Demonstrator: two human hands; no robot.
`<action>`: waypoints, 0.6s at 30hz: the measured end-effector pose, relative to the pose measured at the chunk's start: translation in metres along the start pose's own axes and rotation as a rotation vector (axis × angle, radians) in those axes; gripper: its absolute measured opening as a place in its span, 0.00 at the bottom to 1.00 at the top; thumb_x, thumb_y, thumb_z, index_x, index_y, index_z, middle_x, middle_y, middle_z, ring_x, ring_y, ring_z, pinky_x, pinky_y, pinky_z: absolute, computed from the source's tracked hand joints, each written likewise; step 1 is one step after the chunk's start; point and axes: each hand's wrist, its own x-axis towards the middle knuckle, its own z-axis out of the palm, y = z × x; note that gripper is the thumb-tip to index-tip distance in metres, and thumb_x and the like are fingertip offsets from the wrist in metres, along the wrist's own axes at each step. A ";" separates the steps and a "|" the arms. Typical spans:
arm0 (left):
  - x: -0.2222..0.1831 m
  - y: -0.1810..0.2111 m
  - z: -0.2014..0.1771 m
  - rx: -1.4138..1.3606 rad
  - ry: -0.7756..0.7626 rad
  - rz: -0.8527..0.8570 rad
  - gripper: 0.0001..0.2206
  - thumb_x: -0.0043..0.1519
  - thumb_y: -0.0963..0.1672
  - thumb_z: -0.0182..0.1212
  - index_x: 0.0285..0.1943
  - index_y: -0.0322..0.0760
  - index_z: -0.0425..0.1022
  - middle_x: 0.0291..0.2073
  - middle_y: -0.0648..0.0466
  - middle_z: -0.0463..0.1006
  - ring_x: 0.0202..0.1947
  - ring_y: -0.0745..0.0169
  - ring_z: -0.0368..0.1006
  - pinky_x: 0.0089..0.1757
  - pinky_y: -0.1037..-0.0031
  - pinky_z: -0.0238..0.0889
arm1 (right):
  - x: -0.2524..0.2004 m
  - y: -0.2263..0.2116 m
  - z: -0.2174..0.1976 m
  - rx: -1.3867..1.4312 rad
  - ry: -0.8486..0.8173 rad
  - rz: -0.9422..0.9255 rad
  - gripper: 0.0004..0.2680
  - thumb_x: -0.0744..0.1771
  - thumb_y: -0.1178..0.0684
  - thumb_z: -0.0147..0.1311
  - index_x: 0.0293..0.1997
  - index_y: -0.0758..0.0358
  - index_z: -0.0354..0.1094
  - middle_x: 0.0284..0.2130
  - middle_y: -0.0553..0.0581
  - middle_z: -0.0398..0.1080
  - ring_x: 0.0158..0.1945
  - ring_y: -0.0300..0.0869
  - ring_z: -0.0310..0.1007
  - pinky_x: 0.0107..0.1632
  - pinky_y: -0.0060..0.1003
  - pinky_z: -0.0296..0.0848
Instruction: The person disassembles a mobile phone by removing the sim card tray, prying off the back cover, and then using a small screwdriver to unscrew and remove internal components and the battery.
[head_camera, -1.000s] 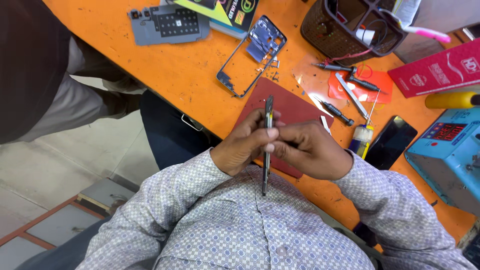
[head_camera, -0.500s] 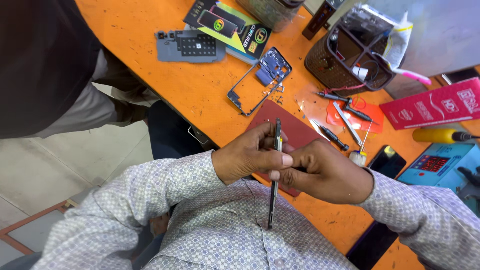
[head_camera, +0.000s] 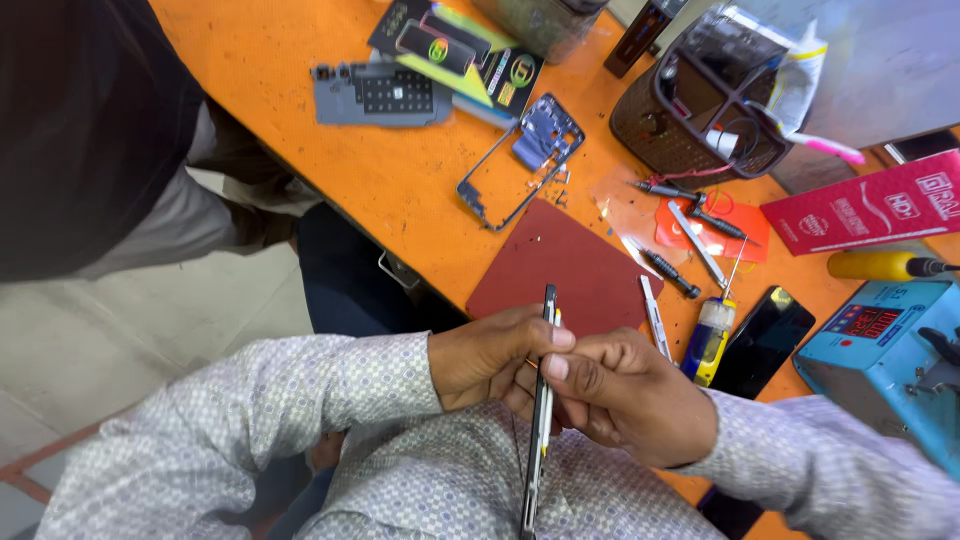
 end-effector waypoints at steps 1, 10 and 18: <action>0.001 -0.006 -0.005 -0.029 -0.008 -0.047 0.28 0.67 0.57 0.53 0.57 0.26 0.70 0.43 0.40 0.80 0.41 0.52 0.81 0.46 0.62 0.77 | 0.003 0.009 0.000 0.129 0.010 -0.002 0.17 0.72 0.48 0.49 0.23 0.66 0.65 0.11 0.50 0.59 0.12 0.34 0.52 0.16 0.30 0.52; -0.002 -0.045 -0.031 -0.188 -0.091 -0.207 0.33 0.69 0.61 0.40 0.56 0.28 0.74 0.44 0.39 0.81 0.42 0.47 0.82 0.43 0.56 0.78 | 0.021 0.056 0.003 0.562 0.037 -0.010 0.16 0.72 0.52 0.46 0.23 0.65 0.62 0.11 0.50 0.58 0.09 0.34 0.50 0.14 0.29 0.51; -0.006 -0.057 -0.036 -0.255 -0.113 -0.161 0.35 0.70 0.62 0.39 0.58 0.27 0.74 0.43 0.34 0.81 0.41 0.42 0.82 0.42 0.58 0.79 | 0.024 0.065 0.005 0.641 0.028 0.007 0.15 0.72 0.52 0.45 0.25 0.65 0.63 0.11 0.50 0.58 0.09 0.33 0.51 0.14 0.28 0.53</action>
